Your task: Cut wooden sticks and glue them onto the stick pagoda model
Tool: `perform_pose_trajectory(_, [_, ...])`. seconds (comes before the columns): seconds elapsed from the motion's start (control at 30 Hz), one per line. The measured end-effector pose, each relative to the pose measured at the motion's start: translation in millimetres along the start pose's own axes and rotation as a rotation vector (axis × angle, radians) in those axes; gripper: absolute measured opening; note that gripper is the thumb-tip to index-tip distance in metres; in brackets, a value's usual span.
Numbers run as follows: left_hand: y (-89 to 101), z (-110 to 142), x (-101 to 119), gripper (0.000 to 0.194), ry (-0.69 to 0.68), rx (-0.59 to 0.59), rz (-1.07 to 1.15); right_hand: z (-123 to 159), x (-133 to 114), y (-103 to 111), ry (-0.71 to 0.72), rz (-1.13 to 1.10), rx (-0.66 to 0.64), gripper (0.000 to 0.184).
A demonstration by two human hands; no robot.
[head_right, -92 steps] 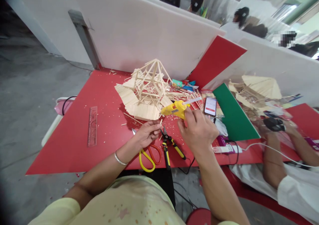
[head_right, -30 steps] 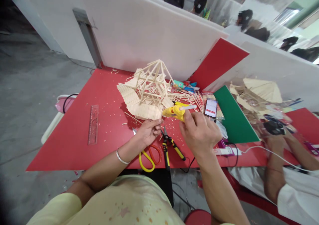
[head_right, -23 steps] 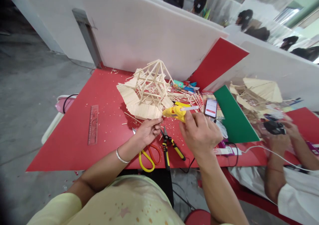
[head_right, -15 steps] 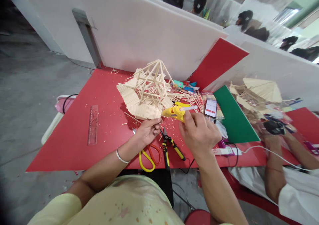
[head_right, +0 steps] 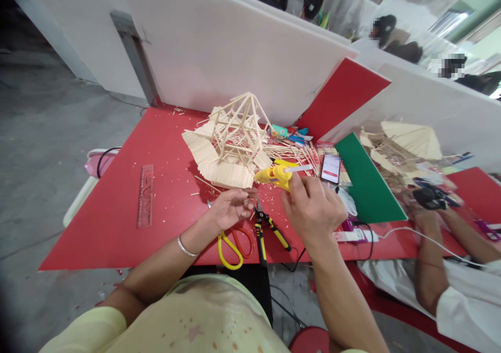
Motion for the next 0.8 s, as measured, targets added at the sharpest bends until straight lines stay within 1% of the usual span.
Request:
perform_pose_trajectory(0.1, [4.4,-2,1,0.025,-0.032,0.048,-0.028,-1,0,0,0.000,0.008,0.005,0.033])
perform_pose_trajectory(0.2, [4.0,-6,0,0.021,-0.041,0.037,-0.034,0,1,-2,-0.006,0.019,-0.012,0.034])
perform_pose_trajectory(0.4, [2.8,-9,-1,0.028,-0.055,0.035,-0.031,1,0,-1,-0.004,0.014,0.007,0.033])
perform_pose_trajectory(0.5, [1.9,-10,-1,0.030,-0.056,0.034,-0.020,2,1,-3,-0.023,-0.011,-0.019,0.034])
perform_pose_trajectory(0.63, [1.8,-11,-2,0.030,-0.053,0.033,-0.009,3,2,-4,-0.031,-0.043,-0.025,0.037])
perform_pose_trajectory(0.7, [1.8,-12,-3,0.029,-0.048,0.033,-0.009,4,2,-4,-0.024,-0.030,-0.020,0.037])
perform_pose_trajectory(0.8, [2.2,-12,-4,0.028,-0.040,0.036,-0.004,6,3,-6,-0.030,-0.002,-0.050,0.037])
Point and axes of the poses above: each hand's wrist, its own z-axis away from the middle knuckle, its own y-axis out of the back of the hand, x = y × z, the point moved 9 cm from there along -z, towards the middle knuckle, and after that the axes turned 2 degrees about y, right-handed, at the moved point
